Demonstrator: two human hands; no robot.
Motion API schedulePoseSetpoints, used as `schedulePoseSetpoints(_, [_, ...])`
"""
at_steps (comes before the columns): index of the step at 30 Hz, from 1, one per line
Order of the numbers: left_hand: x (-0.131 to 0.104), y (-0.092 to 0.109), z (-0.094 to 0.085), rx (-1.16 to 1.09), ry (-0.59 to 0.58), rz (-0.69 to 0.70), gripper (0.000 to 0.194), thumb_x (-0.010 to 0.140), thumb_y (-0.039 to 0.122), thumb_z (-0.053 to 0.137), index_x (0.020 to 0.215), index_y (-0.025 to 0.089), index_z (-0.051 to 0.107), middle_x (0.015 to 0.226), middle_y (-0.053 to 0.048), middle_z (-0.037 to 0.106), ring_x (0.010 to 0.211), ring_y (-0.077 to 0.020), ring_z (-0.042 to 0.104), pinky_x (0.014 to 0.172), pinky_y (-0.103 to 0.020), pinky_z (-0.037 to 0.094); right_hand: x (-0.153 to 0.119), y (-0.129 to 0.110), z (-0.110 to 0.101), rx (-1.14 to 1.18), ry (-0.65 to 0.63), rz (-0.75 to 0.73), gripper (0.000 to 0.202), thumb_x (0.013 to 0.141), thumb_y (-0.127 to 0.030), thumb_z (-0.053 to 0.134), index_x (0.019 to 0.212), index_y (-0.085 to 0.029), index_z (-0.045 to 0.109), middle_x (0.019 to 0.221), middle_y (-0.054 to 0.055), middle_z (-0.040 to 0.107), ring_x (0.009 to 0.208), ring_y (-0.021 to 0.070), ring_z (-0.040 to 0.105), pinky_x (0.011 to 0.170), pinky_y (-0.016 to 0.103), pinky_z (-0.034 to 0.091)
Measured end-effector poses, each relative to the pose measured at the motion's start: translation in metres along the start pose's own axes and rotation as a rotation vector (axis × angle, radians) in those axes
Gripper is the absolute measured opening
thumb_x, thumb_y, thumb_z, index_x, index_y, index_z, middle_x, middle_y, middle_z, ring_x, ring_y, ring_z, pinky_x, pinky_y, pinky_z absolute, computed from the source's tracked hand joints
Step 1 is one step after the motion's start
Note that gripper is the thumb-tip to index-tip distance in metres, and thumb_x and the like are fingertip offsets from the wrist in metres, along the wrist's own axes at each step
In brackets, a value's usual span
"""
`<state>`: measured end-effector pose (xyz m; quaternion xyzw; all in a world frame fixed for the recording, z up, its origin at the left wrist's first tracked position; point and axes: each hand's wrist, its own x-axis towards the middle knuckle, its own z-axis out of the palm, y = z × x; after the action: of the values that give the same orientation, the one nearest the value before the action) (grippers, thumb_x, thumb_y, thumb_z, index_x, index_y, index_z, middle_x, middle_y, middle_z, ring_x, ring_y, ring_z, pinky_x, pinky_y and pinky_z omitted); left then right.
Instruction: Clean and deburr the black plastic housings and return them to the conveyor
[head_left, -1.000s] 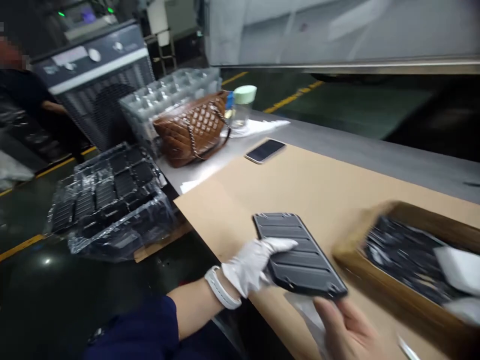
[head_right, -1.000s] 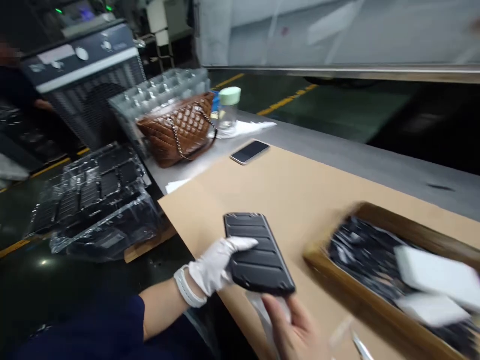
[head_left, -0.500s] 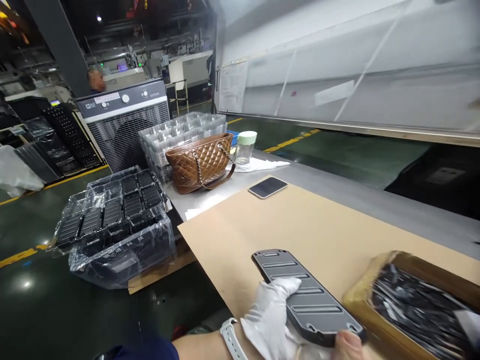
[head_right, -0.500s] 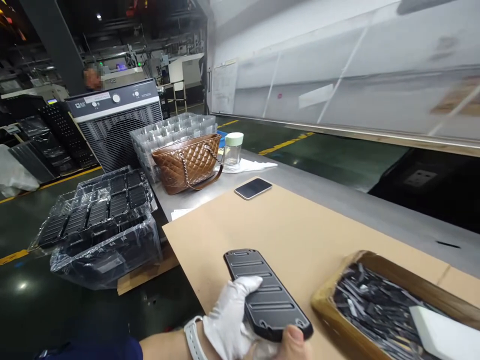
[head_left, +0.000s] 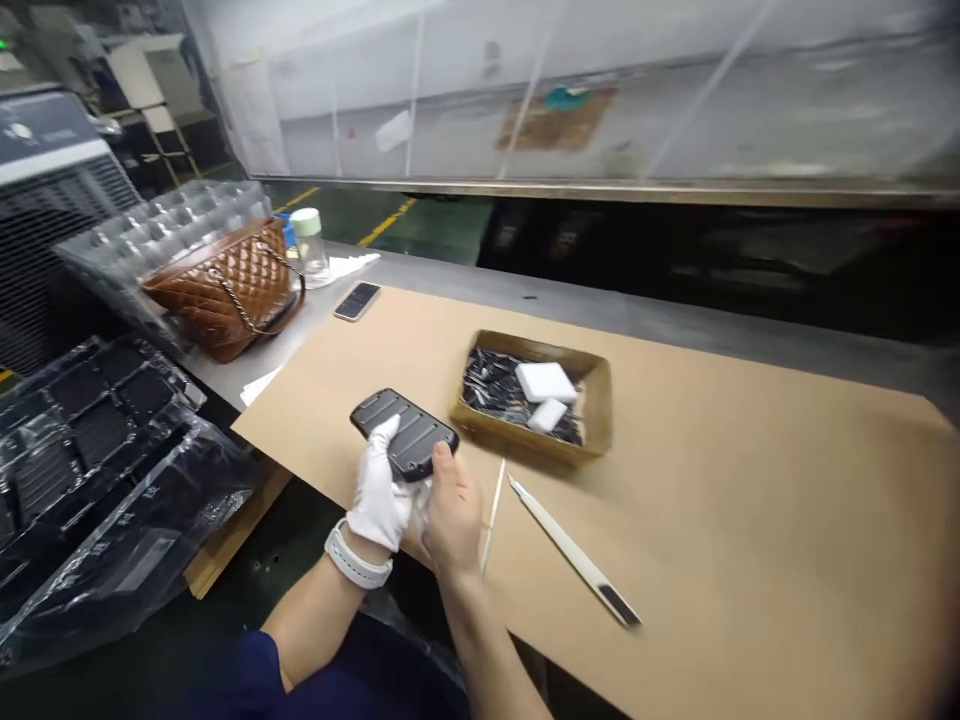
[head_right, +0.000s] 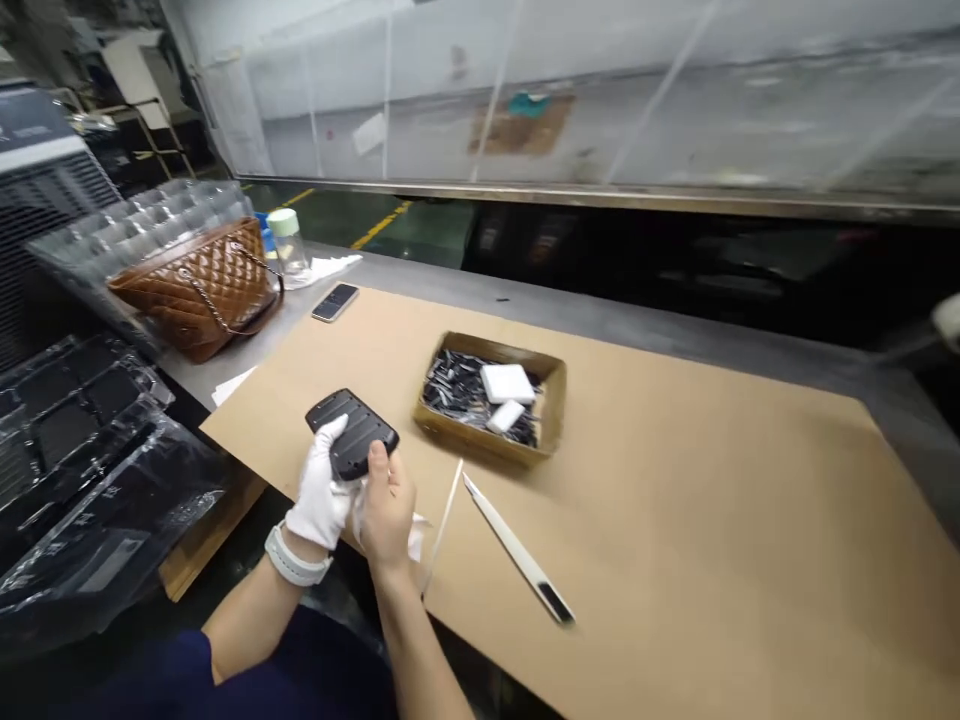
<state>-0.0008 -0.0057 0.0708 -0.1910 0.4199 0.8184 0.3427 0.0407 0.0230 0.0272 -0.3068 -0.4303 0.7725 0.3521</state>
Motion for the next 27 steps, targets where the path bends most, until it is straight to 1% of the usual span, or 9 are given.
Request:
schedulePoseSetpoints(2, [-0.003,-0.001,0.000,0.064,-0.048,-0.015,0.015,0.078,0.027,0.061,0.085,0.014,0.065,0.080,-0.007,0.071,0.080,-0.0199,0.069,0.080,-0.032,0.055,0.000,-0.001,-0.001,-0.002,0.073,0.023,0.048,0.075,-0.063,0.058,0.076,-0.016,0.066,0.072,0.004,0.069,0.071,0.0179,0.063,0.066,0.029,0.049])
schedulePoseSetpoints(4, [-0.007,-0.001,-0.002,0.120,-0.115,0.003,0.013,0.073,0.015,0.066,0.086,0.015,0.065,0.082,-0.006,0.071,0.079,-0.0180,0.069,0.081,-0.029,0.054,0.000,-0.004,-0.007,0.003,0.126,0.065,0.053,0.074,-0.068,0.054,0.072,-0.017,0.067,0.067,0.004,0.068,0.067,0.0173,0.063,0.064,0.028,0.049])
schedulePoseSetpoints(8, [-0.014,0.000,-0.008,0.235,-0.216,0.128,0.050,0.052,-0.014,0.067,0.090,0.018,0.064,0.087,-0.002,0.072,0.076,-0.0145,0.068,0.076,-0.021,0.053,-0.006,-0.009,-0.020,0.012,0.118,0.104,0.057,0.073,-0.072,0.050,0.077,-0.018,0.069,0.069,0.003,0.069,0.071,0.0172,0.065,0.072,0.028,0.048])
schedulePoseSetpoints(11, [-0.012,-0.002,-0.013,0.259,-0.298,0.173,0.046,0.054,-0.012,0.067,0.089,0.018,0.065,0.084,-0.001,0.072,0.074,-0.0146,0.068,0.072,-0.021,0.053,-0.009,-0.009,-0.025,0.030,0.083,0.103,0.057,0.073,-0.072,0.050,0.080,-0.018,0.069,0.075,0.004,0.070,0.076,0.0181,0.066,0.077,0.029,0.047])
schedulePoseSetpoints(13, [-0.008,-0.004,-0.016,0.279,-0.335,0.205,0.044,0.056,-0.010,0.068,0.091,0.017,0.065,0.087,-0.002,0.072,0.078,-0.0151,0.068,0.075,-0.022,0.053,-0.010,-0.008,-0.025,0.064,0.019,0.081,0.052,0.072,-0.068,0.055,0.082,-0.019,0.069,0.081,0.004,0.071,0.080,0.0189,0.065,0.078,0.030,0.048])
schedulePoseSetpoints(16, [-0.004,-0.005,-0.019,0.330,-0.307,0.266,0.046,0.056,-0.007,0.070,0.095,0.017,0.064,0.093,-0.003,0.071,0.084,-0.0160,0.068,0.083,-0.023,0.052,-0.010,-0.011,-0.022,0.060,-0.082,0.068,0.040,0.067,-0.053,0.072,0.089,-0.020,0.068,0.089,0.003,0.071,0.085,0.0177,0.064,0.082,0.029,0.048])
schedulePoseSetpoints(19, [-0.008,-0.001,-0.014,0.288,-0.237,0.271,0.040,0.059,-0.002,0.071,0.094,0.017,0.064,0.092,-0.001,0.071,0.084,-0.0148,0.068,0.085,-0.022,0.051,-0.011,-0.016,-0.018,0.096,-0.104,0.117,0.040,0.063,-0.041,0.079,0.094,-0.020,0.066,0.096,0.003,0.071,0.091,0.0177,0.064,0.087,0.030,0.047])
schedulePoseSetpoints(23, [-0.020,0.006,0.001,0.086,-0.097,0.116,0.005,0.078,0.020,0.063,0.082,0.017,0.065,0.076,-0.001,0.071,0.071,-0.0137,0.068,0.077,-0.022,0.055,-0.014,-0.015,-0.015,0.168,-0.100,0.166,0.037,0.064,-0.039,0.078,0.092,-0.020,0.062,0.094,0.002,0.070,0.088,0.0177,0.064,0.086,0.033,0.049])
schedulePoseSetpoints(27, [-0.015,0.004,0.005,0.016,-0.032,-0.037,0.012,0.080,0.028,0.061,0.084,0.017,0.064,0.072,-0.003,0.069,0.069,-0.0158,0.069,0.074,-0.026,0.056,-0.013,-0.003,-0.011,0.231,-0.034,0.122,0.030,0.069,-0.042,0.073,0.079,-0.021,0.054,0.080,-0.002,0.068,0.076,0.0153,0.064,0.079,0.032,0.052])
